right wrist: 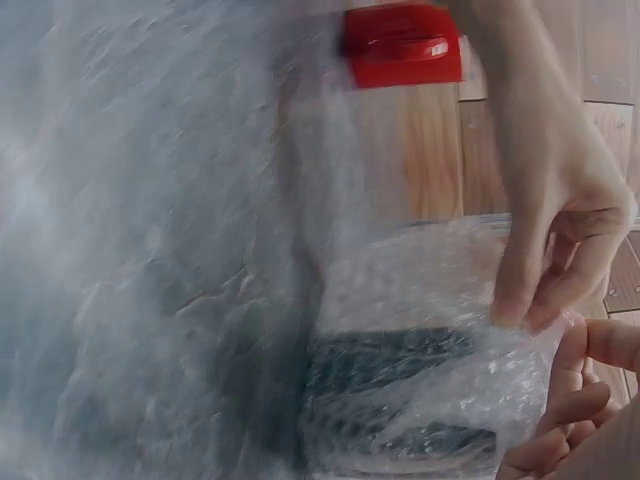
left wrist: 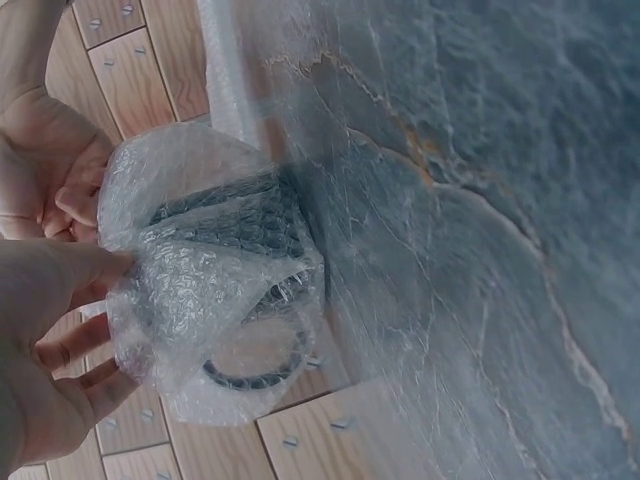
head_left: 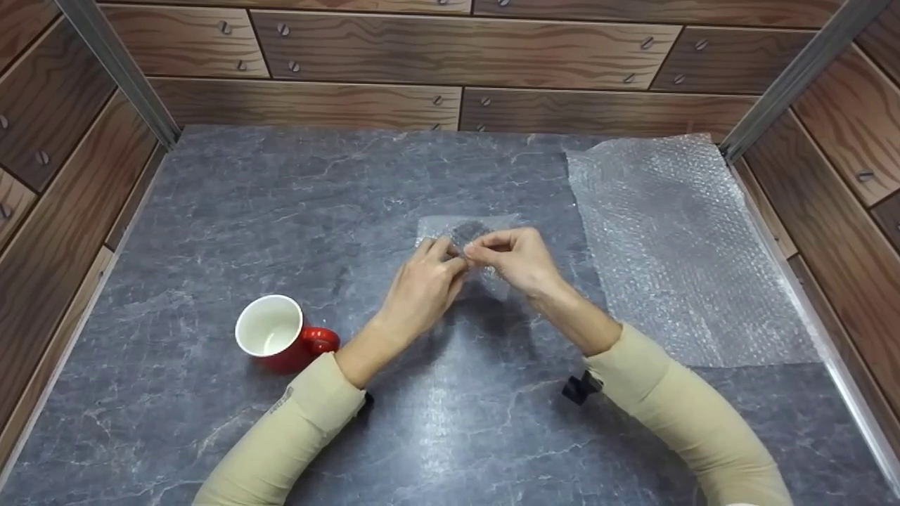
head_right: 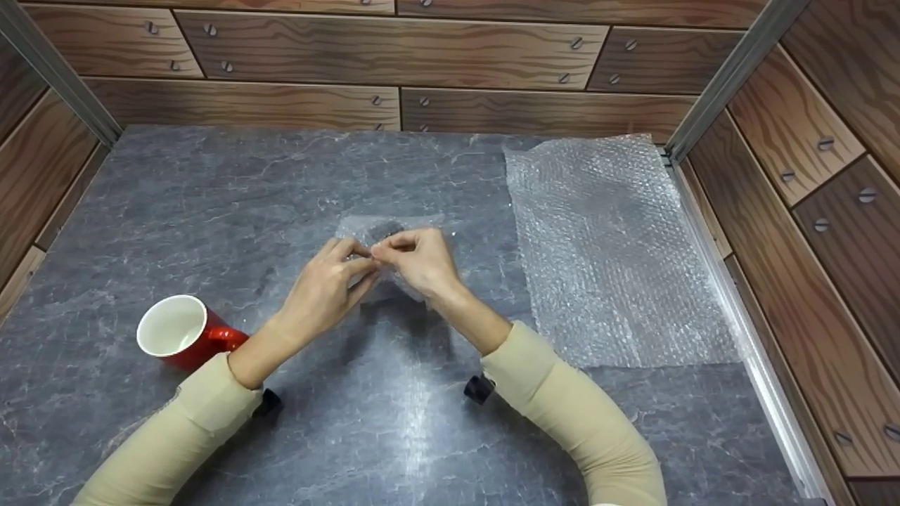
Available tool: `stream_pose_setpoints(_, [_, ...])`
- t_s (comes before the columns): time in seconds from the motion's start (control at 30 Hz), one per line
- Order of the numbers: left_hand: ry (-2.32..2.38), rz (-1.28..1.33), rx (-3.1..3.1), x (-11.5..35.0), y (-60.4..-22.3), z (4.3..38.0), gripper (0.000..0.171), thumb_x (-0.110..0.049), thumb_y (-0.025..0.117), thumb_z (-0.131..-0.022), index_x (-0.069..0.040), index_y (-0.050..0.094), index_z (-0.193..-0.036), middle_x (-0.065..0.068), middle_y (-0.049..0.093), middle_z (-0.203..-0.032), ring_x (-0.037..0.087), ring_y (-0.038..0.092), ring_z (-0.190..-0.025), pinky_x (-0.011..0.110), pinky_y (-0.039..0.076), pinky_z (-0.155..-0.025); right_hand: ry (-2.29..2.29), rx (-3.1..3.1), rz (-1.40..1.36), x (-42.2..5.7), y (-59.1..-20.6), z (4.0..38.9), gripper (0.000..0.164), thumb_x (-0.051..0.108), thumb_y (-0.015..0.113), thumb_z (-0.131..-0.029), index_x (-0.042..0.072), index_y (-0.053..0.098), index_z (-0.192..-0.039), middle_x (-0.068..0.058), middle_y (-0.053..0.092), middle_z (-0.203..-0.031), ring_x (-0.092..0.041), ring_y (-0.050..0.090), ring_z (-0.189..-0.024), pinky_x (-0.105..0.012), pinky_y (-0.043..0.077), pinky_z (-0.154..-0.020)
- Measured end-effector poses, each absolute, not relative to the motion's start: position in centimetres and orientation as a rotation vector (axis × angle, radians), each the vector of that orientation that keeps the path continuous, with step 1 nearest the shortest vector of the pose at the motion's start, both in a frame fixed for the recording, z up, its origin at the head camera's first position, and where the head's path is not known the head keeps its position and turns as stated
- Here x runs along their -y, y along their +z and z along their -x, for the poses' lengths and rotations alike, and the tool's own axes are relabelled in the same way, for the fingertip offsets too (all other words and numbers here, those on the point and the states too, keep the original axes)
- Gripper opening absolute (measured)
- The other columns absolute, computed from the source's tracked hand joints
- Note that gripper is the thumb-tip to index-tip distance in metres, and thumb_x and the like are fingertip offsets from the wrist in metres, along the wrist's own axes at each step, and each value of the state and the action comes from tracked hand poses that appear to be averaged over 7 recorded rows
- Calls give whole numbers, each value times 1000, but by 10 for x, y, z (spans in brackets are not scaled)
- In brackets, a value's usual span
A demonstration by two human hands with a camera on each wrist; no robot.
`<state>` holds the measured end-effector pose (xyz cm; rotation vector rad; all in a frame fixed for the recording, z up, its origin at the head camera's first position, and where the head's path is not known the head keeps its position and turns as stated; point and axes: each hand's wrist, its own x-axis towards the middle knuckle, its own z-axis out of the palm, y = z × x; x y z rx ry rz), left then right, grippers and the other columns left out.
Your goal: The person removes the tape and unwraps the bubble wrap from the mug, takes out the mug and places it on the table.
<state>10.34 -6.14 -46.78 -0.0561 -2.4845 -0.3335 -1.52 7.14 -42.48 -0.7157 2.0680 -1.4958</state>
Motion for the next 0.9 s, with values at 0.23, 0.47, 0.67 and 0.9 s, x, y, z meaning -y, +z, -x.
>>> stream_pose_setpoints(0.23, [-361, 65, 2471, 64, -471, -103, 11, -12, 75, -96, -7, 82, -104, 9, 71, -108, 26, 67, -99, 34, 64, -85, -1454, -2067, 697, -73, -421, 19, 18, 12, 79, -94, -2, 80, -104, 11, 77, -81, -5, 64, -72, -17, 49, -65])
stream_pose_setpoints(0.47, [-392, 93, 2486, 67, -472, -106, 13, -11, 76, -96, -7, 80, -108, 9, 72, -113, 26, 68, -103, 34, 65, -88, -1442, -2045, 676, -75, -422, 27, 20, 15, 81, -93, -1, 80, -106, 14, 75, -74, 0, 48, -54, -14, 35, -48])
stream_pose_setpoints(0.67, [-437, 91, 2497, 67, -470, -110, 19, -12, 76, -96, -6, 80, -113, 11, 71, -116, 28, 69, -106, 37, 65, -86, -1462, -1981, 677, -78, -423, 31, 9, 13, 80, -93, 6, 82, -98, 11, 76, -73, -1, 47, -53, -14, 33, -47])
stream_pose_setpoints(0.9, [-430, 108, 2504, 69, -465, -112, 26, -15, 76, -96, -5, 78, -120, 11, 73, -117, 28, 68, -105, 37, 64, -89, -1475, -1977, 670, -78, -425, 33, 13, 13, 80, -93, 4, 81, -103, 11, 77, -75, 0, 50, -53, -13, 36, -47])
